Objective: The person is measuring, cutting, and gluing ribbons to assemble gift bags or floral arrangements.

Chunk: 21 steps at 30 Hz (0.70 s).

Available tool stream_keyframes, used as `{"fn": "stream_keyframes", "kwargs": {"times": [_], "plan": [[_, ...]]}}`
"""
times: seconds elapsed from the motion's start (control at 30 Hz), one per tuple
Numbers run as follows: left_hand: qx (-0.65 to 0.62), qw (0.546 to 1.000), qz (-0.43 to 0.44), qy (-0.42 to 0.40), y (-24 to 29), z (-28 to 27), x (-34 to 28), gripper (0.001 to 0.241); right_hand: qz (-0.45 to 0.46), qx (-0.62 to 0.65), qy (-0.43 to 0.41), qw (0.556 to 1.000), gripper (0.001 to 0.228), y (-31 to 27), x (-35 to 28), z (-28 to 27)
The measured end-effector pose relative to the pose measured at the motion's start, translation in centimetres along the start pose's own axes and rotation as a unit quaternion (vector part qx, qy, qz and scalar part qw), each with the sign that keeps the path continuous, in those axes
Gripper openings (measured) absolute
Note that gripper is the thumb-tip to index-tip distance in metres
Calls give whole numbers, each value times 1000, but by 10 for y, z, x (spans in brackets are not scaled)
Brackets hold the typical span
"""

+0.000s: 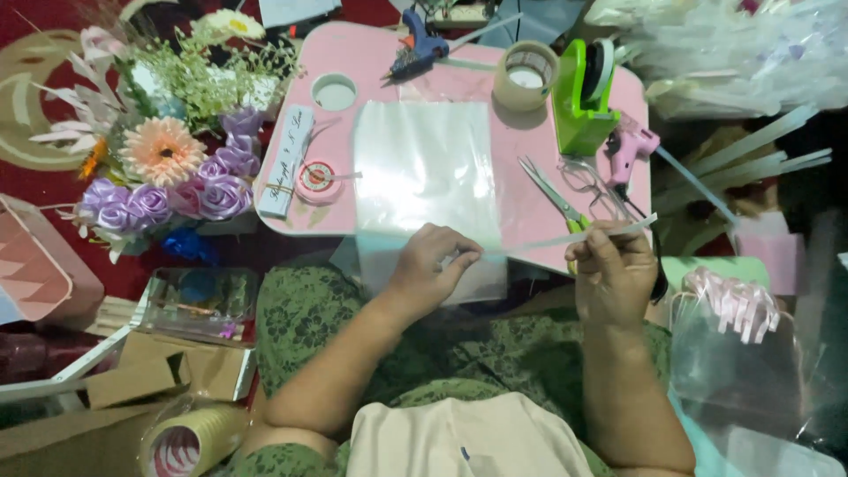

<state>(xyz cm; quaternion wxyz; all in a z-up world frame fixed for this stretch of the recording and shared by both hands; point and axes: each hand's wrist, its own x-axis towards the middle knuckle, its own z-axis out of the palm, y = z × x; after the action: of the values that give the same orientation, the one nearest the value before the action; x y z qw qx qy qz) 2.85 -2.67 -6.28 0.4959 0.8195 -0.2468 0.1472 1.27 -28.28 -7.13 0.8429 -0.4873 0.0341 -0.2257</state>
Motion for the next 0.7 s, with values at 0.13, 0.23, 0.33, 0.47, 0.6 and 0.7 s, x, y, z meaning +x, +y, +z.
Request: {"fn": "stream_keyframes", "kwargs": {"times": [0.13, 0.23, 0.33, 0.47, 0.6, 0.7], "plan": [[6, 998, -44, -43, -2, -18, 9, 6, -5, -39, -6, 999, 24, -13, 0, 4], [-59, 983, -154, -76, 6, -29, 17, 7, 9, -58, -25, 998, 37, -8, 2, -12], [-135, 966, -211, -64, -7, -25, 15, 10, 16, -68, -26, 997, 37, -11, 4, -16], [-225, 936, -265, -58, -15, -16, 13, 16, 11, -111, -31, 993, 28, -11, 6, -24], [-355, 872, -335, -40, -5, -7, 17, 26, 19, -146, -73, 986, 19, -7, -1, -22], [-449, 820, -355, -29, 6, 3, 16, 24, 37, -146, -84, 985, 21, 1, -14, -13]]}}
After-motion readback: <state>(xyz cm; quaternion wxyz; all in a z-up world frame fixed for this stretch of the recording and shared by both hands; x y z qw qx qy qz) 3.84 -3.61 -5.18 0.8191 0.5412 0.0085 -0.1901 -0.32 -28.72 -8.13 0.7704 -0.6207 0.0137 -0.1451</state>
